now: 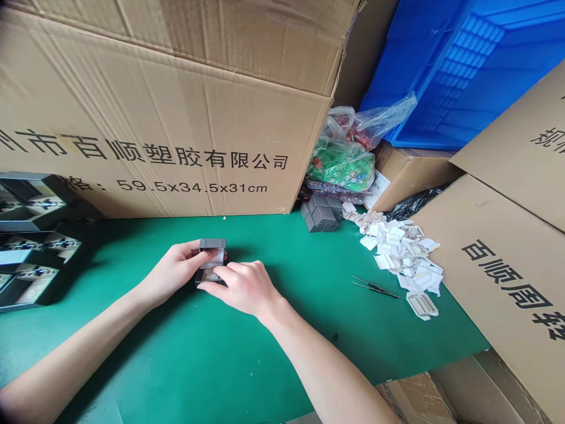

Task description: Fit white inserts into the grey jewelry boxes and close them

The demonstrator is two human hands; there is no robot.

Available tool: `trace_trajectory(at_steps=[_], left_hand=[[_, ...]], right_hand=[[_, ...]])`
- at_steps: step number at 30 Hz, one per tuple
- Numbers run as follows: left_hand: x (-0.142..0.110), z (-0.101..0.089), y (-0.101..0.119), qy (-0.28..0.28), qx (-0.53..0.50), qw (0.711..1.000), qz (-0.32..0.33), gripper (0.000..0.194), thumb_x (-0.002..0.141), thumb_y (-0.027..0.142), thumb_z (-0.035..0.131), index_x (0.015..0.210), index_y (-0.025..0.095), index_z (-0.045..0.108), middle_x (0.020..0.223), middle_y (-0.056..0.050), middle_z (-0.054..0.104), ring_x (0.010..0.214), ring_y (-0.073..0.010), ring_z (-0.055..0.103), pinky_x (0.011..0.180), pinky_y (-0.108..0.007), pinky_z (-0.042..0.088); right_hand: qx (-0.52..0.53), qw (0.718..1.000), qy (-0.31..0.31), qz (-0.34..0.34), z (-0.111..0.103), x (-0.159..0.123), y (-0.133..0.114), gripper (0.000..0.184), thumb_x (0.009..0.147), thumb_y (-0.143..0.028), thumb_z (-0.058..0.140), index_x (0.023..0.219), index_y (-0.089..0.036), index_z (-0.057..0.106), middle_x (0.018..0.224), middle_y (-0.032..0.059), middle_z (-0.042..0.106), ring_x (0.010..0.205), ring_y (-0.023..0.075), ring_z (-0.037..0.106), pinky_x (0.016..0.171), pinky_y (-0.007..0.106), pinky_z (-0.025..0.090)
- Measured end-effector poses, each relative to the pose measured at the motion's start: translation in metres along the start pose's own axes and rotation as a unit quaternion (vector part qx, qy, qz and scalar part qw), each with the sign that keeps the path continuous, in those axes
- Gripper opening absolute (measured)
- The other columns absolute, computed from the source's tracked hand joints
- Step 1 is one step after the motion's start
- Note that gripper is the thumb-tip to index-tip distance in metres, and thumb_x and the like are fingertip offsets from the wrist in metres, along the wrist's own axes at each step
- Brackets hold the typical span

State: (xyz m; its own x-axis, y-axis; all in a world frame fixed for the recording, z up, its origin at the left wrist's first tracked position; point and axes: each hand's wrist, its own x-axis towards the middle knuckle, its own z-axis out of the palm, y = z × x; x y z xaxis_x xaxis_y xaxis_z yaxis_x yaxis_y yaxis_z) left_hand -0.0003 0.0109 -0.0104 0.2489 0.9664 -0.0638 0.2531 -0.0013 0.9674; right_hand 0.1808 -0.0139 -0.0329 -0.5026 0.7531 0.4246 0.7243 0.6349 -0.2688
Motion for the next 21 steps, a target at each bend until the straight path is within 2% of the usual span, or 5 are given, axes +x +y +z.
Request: trace_trajectory(at_steps=[9,21], left_hand=[[0.0006,0.001,0.0006,0.01,0.012,1.0,-0.004,0.036,0.086,0.049,0.063,0.098,0.017,0.074,0.093,-0.005,0.075,0.085,-0.0228,0.067,0.071,-0.029,0.049],[0.0002,0.0021,-0.0008,0.004,-0.007,1.0,-0.007,0.035,0.086,0.046,0.062,0.103,0.018,0.074,0.097,-0.005,0.077,0.088,-0.0241,0.068,0.073,-0.029,0.051]], right_hand=[[0.002,1.0,-0.016,0.016,-0.0056,0.0013,-0.004,0.039,0.096,-0.055,0.054,0.092,-0.023,0.075,0.079,0.0007,0.076,0.068,0.0142,0.069,0.056,0.027,0.031],[0.043,0.998,-0.04,-0.003,-0.0009,-0.0033,-0.0019,0.034,0.101,-0.049,0.047,0.104,-0.025,0.07,0.094,-0.0001,0.078,0.08,0.016,0.072,0.065,0.025,0.041]])
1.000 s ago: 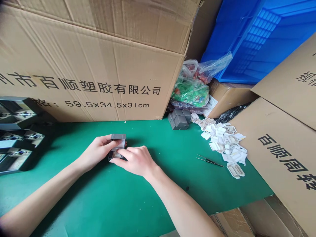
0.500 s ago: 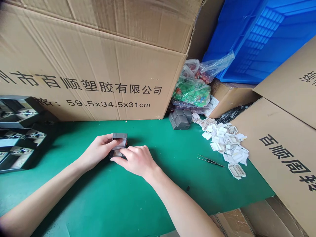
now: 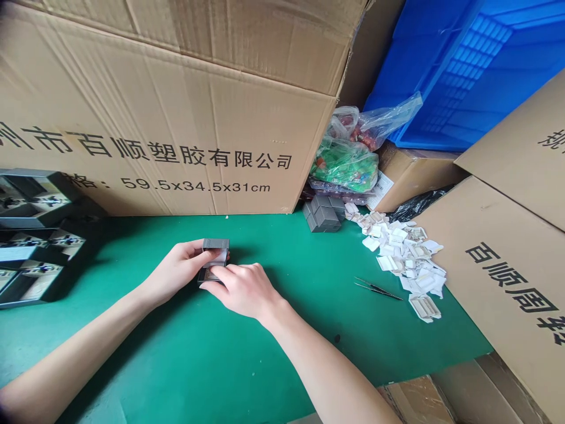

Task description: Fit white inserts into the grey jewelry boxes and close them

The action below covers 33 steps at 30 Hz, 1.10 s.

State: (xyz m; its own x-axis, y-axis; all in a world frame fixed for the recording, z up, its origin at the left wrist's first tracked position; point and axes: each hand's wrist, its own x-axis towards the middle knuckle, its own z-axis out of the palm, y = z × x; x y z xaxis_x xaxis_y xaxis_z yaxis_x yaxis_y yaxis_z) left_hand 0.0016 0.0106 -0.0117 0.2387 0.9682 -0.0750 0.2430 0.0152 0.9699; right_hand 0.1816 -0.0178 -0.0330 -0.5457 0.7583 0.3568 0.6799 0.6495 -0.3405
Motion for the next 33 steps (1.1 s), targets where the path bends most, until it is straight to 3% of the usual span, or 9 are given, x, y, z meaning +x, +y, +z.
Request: trace_trajectory(at_steps=[15,26,30,33], left_hand=[[0.0008,0.0006,-0.0006,0.008,-0.019,1.0,-0.017,0.035,0.086,0.046,0.063,0.104,0.018,0.074,0.098,-0.005,0.077,0.092,-0.0252,0.068,0.078,-0.032,0.051],[-0.0016,-0.0013,0.0051,-0.011,0.002,1.0,0.001,0.037,0.083,0.049,0.065,0.1,0.017,0.071,0.094,-0.006,0.075,0.087,-0.0242,0.068,0.073,-0.031,0.052],[-0.0027,-0.0017,0.0076,-0.025,-0.009,0.999,0.017,0.034,0.084,0.042,0.065,0.109,0.02,0.066,0.099,-0.004,0.074,0.091,-0.0229,0.067,0.078,-0.032,0.053],[-0.0023,-0.0031,0.0067,-0.046,-0.016,0.999,0.02,0.034,0.086,0.035,0.062,0.117,0.021,0.062,0.104,-0.004,0.072,0.097,-0.0229,0.067,0.081,-0.032,0.053]], right_hand=[[0.062,0.998,-0.013,0.025,-0.0064,0.0019,-0.0035,0.029,0.101,-0.044,0.05,0.111,-0.027,0.072,0.101,0.0003,0.078,0.09,0.0177,0.073,0.074,0.023,0.049],[0.079,0.996,-0.012,0.032,-0.0074,0.0036,-0.0035,0.027,0.098,-0.043,0.055,0.109,-0.024,0.071,0.098,0.001,0.078,0.078,0.0158,0.07,0.069,0.023,0.045],[0.098,0.995,-0.001,0.034,-0.0067,0.0031,-0.0021,0.025,0.098,-0.04,0.054,0.103,-0.022,0.072,0.082,0.0002,0.075,0.065,0.0123,0.063,0.061,0.022,0.041],[0.116,0.992,0.033,0.036,-0.0047,0.002,-0.0012,0.021,0.094,-0.038,0.058,0.095,-0.022,0.072,0.062,-0.0034,0.064,0.053,0.0095,0.053,0.057,0.021,0.038]])
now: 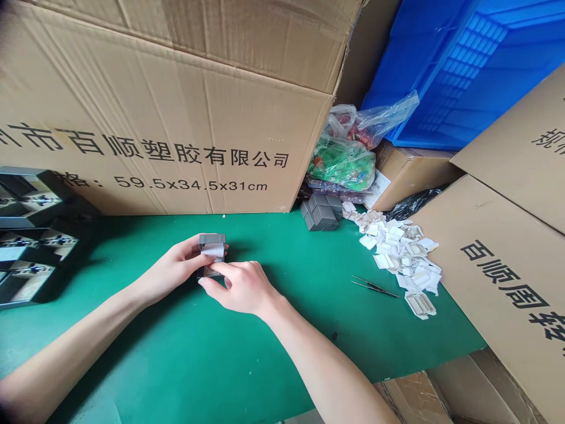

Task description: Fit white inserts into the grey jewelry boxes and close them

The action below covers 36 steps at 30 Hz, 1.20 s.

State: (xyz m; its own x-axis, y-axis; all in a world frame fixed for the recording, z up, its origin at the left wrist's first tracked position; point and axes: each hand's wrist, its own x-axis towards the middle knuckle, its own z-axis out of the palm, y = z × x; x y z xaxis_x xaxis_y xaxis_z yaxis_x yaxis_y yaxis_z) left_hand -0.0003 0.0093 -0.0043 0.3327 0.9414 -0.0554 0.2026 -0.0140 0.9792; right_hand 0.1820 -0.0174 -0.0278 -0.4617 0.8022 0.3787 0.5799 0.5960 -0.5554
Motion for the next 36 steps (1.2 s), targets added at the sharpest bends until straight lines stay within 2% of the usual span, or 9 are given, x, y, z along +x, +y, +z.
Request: trace_trajectory(at_steps=[4,8,11,14,18,22,25,29,36], left_hand=[[0.0,-0.001,-0.001,-0.019,0.007,1.0,-0.001,0.041,0.086,0.029,0.06,0.126,0.021,0.057,0.109,-0.005,0.07,0.097,-0.0225,0.066,0.081,-0.032,0.054],[-0.003,0.001,0.002,-0.056,0.044,0.997,0.016,0.044,0.086,0.027,0.057,0.13,0.022,0.053,0.104,-0.003,0.068,0.09,-0.0198,0.065,0.078,-0.029,0.054],[-0.007,0.004,0.005,-0.084,0.056,0.995,0.018,0.045,0.088,0.027,0.055,0.132,0.022,0.049,0.094,-0.001,0.066,0.082,-0.0178,0.063,0.073,-0.028,0.054],[-0.01,0.006,0.006,-0.091,0.062,0.994,0.02,0.037,0.089,0.026,0.051,0.125,0.021,0.05,0.085,0.001,0.063,0.075,-0.0166,0.062,0.067,-0.027,0.054],[-0.01,0.008,0.005,-0.087,0.097,0.991,0.039,0.043,0.085,0.019,0.047,0.128,0.022,0.048,0.089,0.001,0.065,0.077,-0.0167,0.064,0.068,-0.027,0.055],[-0.007,0.012,0.001,-0.019,0.157,0.986,0.059,0.05,0.083,0.017,0.047,0.133,0.024,0.048,0.106,-0.002,0.07,0.086,-0.018,0.067,0.075,-0.029,0.056],[-0.007,0.015,-0.001,0.066,0.185,0.977,0.079,0.042,0.085,0.022,0.05,0.127,0.023,0.056,0.116,-0.004,0.071,0.1,-0.0202,0.068,0.08,-0.029,0.057],[-0.01,0.021,-0.001,0.165,0.291,0.934,0.124,0.035,0.086,0.022,0.051,0.118,0.022,0.066,0.114,-0.005,0.074,0.1,-0.0226,0.071,0.083,-0.032,0.058],[-0.01,0.027,-0.012,0.177,0.377,0.884,0.214,0.036,0.093,0.022,0.045,0.118,0.019,0.071,0.132,-0.009,0.068,0.113,-0.0246,0.069,0.097,-0.033,0.055]], right_hand=[[0.037,0.991,0.127,0.005,-0.003,0.002,0.004,0.025,0.092,-0.032,0.054,0.072,-0.019,0.062,0.057,-0.0036,0.054,0.051,0.0083,0.048,0.054,0.021,0.04],[0.026,0.971,0.236,0.011,-0.012,0.006,0.01,0.017,0.088,-0.03,0.056,0.1,-0.018,0.062,0.088,0.0051,0.065,0.075,0.0141,0.061,0.065,0.025,0.053],[-0.009,0.983,0.175,-0.054,-0.015,0.008,0.012,0.043,0.088,-0.024,0.055,0.13,-0.02,0.054,0.122,0.0113,0.062,0.109,0.0199,0.062,0.09,0.033,0.057],[-0.05,0.987,0.118,-0.097,-0.013,0.008,0.012,0.047,0.092,-0.015,0.049,0.138,-0.023,0.051,0.131,0.0074,0.061,0.12,0.0176,0.058,0.104,0.032,0.051],[-0.069,0.986,0.116,-0.097,-0.009,0.007,0.012,0.037,0.094,-0.013,0.046,0.128,-0.021,0.058,0.121,0.0054,0.069,0.11,0.0166,0.063,0.1,0.031,0.053],[-0.059,0.988,0.132,-0.049,-0.006,0.007,0.016,0.021,0.093,-0.019,0.052,0.111,-0.019,0.063,0.102,0.006,0.072,0.096,0.019,0.067,0.088,0.032,0.056],[-0.037,0.989,0.141,0.007,-0.002,0.006,0.017,0.032,0.093,-0.02,0.051,0.125,-0.019,0.056,0.111,0.0078,0.07,0.1,0.0195,0.067,0.087,0.032,0.057],[-0.043,0.992,0.115,0.04,0.002,0.006,0.012,0.053,0.094,-0.017,0.046,0.147,-0.021,0.038,0.12,0.0089,0.068,0.108,0.0208,0.065,0.092,0.035,0.056],[-0.109,0.988,0.099,0.041,0.002,0.005,0.01,0.041,0.097,-0.015,0.042,0.136,-0.02,0.053,0.121,0.0067,0.07,0.109,0.0201,0.067,0.095,0.032,0.054]])
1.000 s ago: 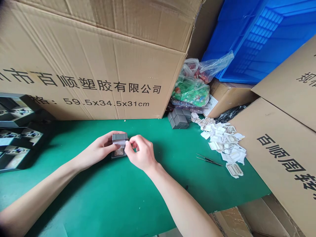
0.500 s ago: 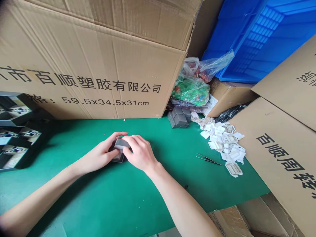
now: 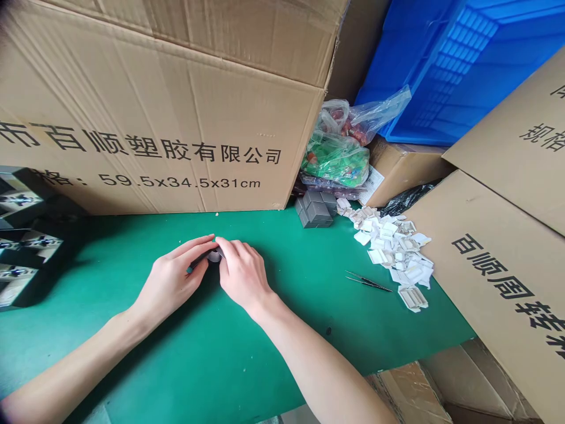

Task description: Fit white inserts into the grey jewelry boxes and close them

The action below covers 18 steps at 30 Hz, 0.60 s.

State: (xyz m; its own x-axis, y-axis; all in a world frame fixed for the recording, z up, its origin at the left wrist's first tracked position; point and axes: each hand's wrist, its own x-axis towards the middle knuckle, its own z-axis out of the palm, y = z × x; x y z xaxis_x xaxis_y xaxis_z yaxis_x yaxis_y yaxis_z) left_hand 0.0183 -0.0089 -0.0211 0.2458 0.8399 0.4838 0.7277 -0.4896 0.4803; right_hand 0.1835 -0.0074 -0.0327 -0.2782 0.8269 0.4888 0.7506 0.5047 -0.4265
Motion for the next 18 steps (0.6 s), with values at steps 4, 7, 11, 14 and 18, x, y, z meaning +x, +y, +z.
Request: trace_trajectory(at_steps=[4,7,11,14,18], left_hand=[[-0.0023,0.0044,-0.0062,-0.014,0.014,1.0,0.003,0.038,0.095,0.025,0.043,0.122,0.02,0.07,0.131,-0.008,0.069,0.111,-0.0245,0.07,0.095,-0.033,0.057],[-0.0024,0.0033,-0.0052,-0.028,0.022,0.999,-0.007,0.039,0.095,0.025,0.042,0.123,0.021,0.07,0.128,-0.007,0.071,0.111,-0.0244,0.071,0.095,-0.033,0.057],[-0.0021,0.0009,-0.0021,-0.043,0.033,0.998,-0.016,0.04,0.095,0.024,0.042,0.125,0.022,0.069,0.127,-0.005,0.072,0.11,-0.0245,0.071,0.094,-0.033,0.057],[-0.0029,0.0014,-0.0023,-0.041,0.04,0.998,-0.011,0.041,0.094,0.022,0.042,0.125,0.021,0.069,0.127,-0.006,0.071,0.11,-0.0245,0.071,0.094,-0.033,0.057],[-0.004,0.0028,-0.003,-0.036,0.042,0.998,0.004,0.041,0.095,0.022,0.041,0.125,0.019,0.069,0.129,-0.006,0.07,0.111,-0.0248,0.071,0.093,-0.032,0.058]], right_hand=[[-0.024,1.0,-0.009,-0.004,-0.0016,0.0005,0.0017,0.037,0.099,-0.017,0.042,0.133,-0.018,0.056,0.119,0.0076,0.071,0.104,0.0197,0.069,0.089,0.03,0.056],[-0.034,0.999,-0.008,-0.003,-0.0026,0.0009,0.001,0.036,0.098,-0.016,0.043,0.132,-0.016,0.057,0.114,0.0082,0.073,0.102,0.0202,0.07,0.085,0.03,0.057],[-0.048,0.999,-0.002,-0.003,-0.0015,0.0012,0.0008,0.036,0.096,-0.015,0.046,0.13,-0.015,0.06,0.108,0.0089,0.074,0.095,0.0206,0.071,0.08,0.03,0.057],[-0.064,0.998,0.004,-0.01,0.0004,0.0012,0.0022,0.036,0.095,-0.016,0.047,0.128,-0.015,0.063,0.104,0.0089,0.075,0.09,0.0202,0.072,0.077,0.029,0.057],[-0.079,0.997,0.011,-0.02,0.0007,0.0017,0.0039,0.035,0.096,-0.018,0.046,0.125,-0.014,0.065,0.1,0.0088,0.077,0.086,0.02,0.073,0.074,0.028,0.057]])
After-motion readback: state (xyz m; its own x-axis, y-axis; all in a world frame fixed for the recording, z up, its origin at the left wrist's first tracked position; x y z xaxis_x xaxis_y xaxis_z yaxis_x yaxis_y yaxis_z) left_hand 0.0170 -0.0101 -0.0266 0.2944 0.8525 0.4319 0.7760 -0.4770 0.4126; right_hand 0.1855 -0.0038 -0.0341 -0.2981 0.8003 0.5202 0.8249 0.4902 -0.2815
